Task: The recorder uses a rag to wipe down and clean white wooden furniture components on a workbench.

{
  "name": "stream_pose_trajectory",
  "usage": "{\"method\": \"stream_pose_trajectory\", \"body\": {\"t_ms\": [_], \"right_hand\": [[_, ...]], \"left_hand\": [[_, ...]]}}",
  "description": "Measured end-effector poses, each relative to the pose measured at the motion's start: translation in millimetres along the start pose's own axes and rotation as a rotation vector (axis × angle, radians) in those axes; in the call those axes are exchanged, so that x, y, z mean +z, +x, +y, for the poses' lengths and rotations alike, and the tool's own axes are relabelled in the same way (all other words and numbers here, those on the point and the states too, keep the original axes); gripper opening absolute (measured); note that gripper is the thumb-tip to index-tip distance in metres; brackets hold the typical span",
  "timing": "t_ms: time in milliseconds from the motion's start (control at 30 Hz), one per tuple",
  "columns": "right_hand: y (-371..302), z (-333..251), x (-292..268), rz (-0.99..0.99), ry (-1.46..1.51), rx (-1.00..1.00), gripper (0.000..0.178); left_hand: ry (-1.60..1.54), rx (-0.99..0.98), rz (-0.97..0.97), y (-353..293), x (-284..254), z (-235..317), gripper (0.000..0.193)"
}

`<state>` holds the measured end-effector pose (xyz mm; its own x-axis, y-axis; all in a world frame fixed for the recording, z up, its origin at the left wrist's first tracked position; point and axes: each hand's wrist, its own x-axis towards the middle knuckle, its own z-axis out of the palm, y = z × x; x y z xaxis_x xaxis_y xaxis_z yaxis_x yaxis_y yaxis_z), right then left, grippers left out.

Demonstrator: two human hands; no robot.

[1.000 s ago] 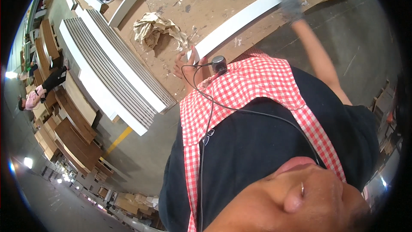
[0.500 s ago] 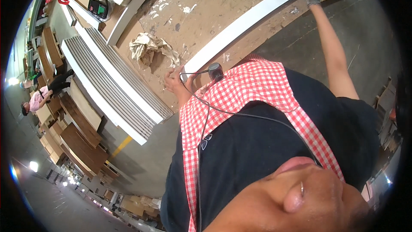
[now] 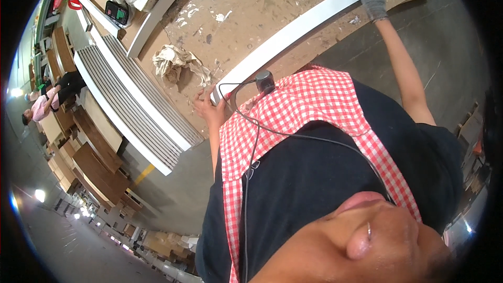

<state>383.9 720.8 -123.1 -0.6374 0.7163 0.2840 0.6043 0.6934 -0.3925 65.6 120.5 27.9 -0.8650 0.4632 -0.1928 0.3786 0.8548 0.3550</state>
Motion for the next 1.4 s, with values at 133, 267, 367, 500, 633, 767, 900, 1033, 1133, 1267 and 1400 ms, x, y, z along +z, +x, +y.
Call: {"method": "stream_pose_trajectory", "body": {"t_ms": [133,267,367,500,633,767,900,1033,1133,1267,1400], "right_hand": [[20.7,32.9,-29.8,0.040,-0.081,0.250,0.028],[12.5,-39.2,-62.9,0.018,-0.056,0.317,0.028],[5.6,-69.8,-93.1,-0.045,-0.198,0.339,0.028],[-8.4,-96.2,-33.3,0.025,0.077,-0.024,0.021],[-47.8,-280.9,-15.7,-0.336,0.347,-0.221,0.021],[-72.2,-276.0,-8.0,-0.383,-0.007,-0.500,0.031],[-32.1,-112.3,16.4,-0.128,-0.561,-0.337,0.030],[11.6,24.6,-49.2,0.031,-0.237,0.200,0.024],[16.6,-8.5,-34.2,0.167,0.040,-0.002,0.023],[-3.8,-22.7,-14.1,-0.060,-0.290,-0.055,0.030],[14.7,24.5,-68.4,-0.309,0.060,0.387,0.035]], "left_hand": [[-0.033,0.035,0.035,-3.5,-5.4,8.3,0.057],[-0.115,-0.264,0.018,-6.8,-14.3,30.0,0.044],[-0.033,-0.201,-0.027,1.5,-7.1,31.8,0.042],[-0.185,-0.324,-0.033,0.9,7.4,0.1,0.040],[-0.422,-0.373,0.095,-3.3,37.8,-42.2,0.040],[0.094,-0.074,0.351,9.8,23.4,47.5,0.038],[0.196,-0.223,0.428,-3.9,28.3,25.7,0.044],[0.136,-0.229,0.425,-3.3,37.5,18.0,0.043],[0.065,-0.243,0.449,-10.1,26.6,14.8,0.040],[-0.144,-0.319,0.363,-10.6,36.0,-38.0,0.027],[-0.238,-0.230,0.355,-16.8,25.8,-40.8,0.023]]}}
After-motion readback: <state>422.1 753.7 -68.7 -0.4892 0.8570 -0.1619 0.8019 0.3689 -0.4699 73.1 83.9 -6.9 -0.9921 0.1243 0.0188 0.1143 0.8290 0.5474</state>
